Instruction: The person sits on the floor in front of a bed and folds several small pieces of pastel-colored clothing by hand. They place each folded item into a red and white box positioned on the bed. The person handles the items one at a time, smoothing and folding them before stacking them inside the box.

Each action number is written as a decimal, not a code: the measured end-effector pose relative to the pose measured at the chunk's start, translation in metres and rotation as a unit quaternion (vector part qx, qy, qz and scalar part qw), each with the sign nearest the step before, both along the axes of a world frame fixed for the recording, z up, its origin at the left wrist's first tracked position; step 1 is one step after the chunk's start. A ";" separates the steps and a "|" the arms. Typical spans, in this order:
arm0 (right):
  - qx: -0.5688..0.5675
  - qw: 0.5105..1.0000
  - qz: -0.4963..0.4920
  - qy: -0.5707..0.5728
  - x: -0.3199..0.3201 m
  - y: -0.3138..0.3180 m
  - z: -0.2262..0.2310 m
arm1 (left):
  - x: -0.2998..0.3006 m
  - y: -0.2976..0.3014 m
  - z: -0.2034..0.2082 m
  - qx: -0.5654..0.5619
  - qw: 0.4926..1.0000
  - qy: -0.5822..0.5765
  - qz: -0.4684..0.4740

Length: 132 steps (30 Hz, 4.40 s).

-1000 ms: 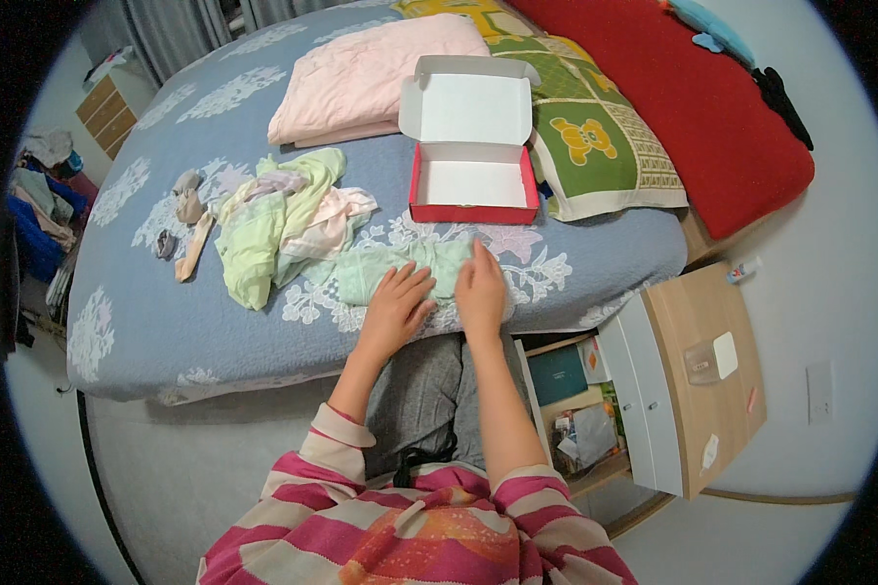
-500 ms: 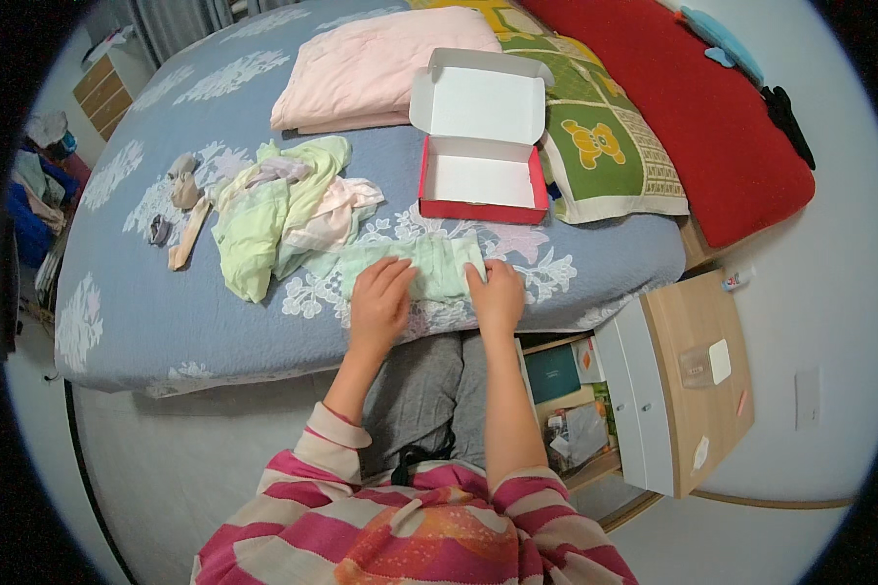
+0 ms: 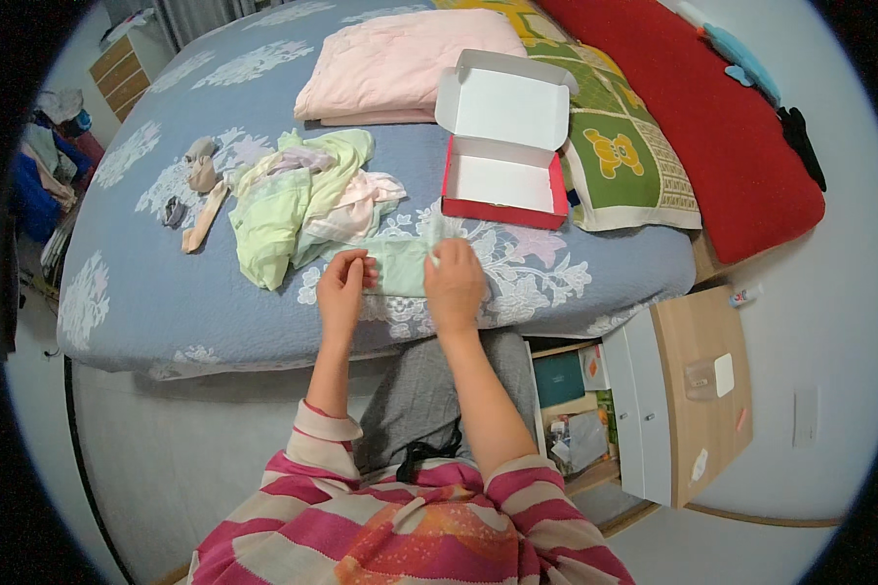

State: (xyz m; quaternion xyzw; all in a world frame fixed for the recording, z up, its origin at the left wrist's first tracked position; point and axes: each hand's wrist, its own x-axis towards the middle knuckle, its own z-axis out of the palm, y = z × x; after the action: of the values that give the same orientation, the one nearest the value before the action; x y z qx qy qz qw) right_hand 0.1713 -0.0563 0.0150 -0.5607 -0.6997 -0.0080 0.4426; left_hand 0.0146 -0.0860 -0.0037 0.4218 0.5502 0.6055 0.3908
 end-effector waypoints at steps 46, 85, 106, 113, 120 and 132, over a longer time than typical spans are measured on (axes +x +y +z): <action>-0.024 0.997 0.057 0.034 -0.028 -0.019 -0.039 | -0.040 0.007 0.007 -0.131 0.985 -0.094 -0.055; -0.159 0.874 0.268 0.373 0.027 -0.044 0.040 | 0.046 -0.008 0.031 0.030 0.866 -0.453 -0.209; -0.384 0.632 0.369 0.563 0.069 -0.054 0.091 | 0.044 -0.015 0.062 0.266 0.866 -0.150 -0.396; -0.275 0.753 0.273 0.532 0.083 -0.037 0.078 | 0.048 -0.017 0.061 -0.061 0.792 -0.496 -0.351; -0.289 0.773 0.276 0.493 0.099 -0.014 0.070 | 0.073 0.006 0.066 0.001 0.962 -0.124 -0.244; -0.312 0.862 0.265 0.299 0.128 0.167 0.064 | 0.078 0.182 0.074 0.084 0.952 0.256 -0.147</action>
State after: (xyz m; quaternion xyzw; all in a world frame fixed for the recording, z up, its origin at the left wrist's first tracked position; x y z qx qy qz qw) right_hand 0.2992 0.1105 0.0790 -0.4386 -0.6219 0.4962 0.4179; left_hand 0.0929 0.0964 0.0703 0.6704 0.5106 0.4568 0.2848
